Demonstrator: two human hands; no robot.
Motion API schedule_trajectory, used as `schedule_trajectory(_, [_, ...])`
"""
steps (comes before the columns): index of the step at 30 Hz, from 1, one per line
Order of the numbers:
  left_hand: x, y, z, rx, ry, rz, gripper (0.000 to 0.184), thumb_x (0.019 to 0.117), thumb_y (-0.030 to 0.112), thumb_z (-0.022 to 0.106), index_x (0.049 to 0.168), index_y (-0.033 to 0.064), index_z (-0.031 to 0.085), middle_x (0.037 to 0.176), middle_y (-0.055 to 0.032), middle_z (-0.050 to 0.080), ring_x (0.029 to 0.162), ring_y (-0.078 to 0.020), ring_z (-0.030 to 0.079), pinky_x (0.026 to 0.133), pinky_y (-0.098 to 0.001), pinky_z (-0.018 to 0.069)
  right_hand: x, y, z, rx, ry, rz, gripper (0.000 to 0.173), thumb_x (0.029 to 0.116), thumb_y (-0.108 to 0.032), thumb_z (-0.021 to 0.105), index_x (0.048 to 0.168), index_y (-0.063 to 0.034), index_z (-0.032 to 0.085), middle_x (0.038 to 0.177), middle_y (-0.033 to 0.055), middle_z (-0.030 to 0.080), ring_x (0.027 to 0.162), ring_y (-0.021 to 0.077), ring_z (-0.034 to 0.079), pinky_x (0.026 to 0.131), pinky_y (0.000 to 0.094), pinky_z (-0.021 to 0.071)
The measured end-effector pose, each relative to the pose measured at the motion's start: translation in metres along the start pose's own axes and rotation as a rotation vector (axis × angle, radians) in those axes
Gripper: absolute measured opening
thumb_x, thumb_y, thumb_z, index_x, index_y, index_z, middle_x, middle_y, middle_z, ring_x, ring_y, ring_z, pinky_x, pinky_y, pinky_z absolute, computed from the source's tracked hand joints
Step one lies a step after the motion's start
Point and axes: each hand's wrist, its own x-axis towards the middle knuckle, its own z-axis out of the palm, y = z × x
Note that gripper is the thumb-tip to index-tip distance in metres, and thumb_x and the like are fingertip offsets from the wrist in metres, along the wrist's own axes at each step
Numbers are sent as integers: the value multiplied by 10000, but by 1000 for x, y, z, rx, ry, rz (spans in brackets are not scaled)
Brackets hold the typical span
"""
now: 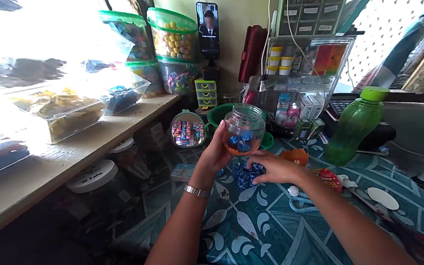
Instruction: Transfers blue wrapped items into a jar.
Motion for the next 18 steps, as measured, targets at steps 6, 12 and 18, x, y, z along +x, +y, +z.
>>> schedule_trajectory(6, [0, -2, 0, -2, -11, -5, 803, 796, 656, 744, 1406, 175, 540, 1226, -65, 682, 1074, -185, 694, 862, -347, 611, -5, -4, -10, 27, 2, 39, 471, 899, -244, 798, 1256, 18, 640, 1501, 263, 464, 1435, 377, 408, 1178, 520, 311])
schedule_trajectory(12, [0, -2, 5, -42, 47, -25, 747, 805, 652, 737, 1334, 155, 556, 1181, -73, 689, 1057, -198, 699, 872, -365, 609, -6, 4, -16, 53, 53, 140, 458, 984, -165, 690, 1375, 19, 541, 1331, 212, 621, 1262, 321, 581, 1089, 465, 432])
schedule_trajectory(18, [2, -6, 1, -43, 31, -72, 730, 885, 661, 640, 1394, 148, 537, 1219, -95, 679, 1084, -219, 691, 885, -385, 605, -2, 14, -11, 72, 27, 112, 441, 991, -145, 675, 1394, -1, 566, 1377, 192, 609, 1250, 294, 599, 1071, 430, 456])
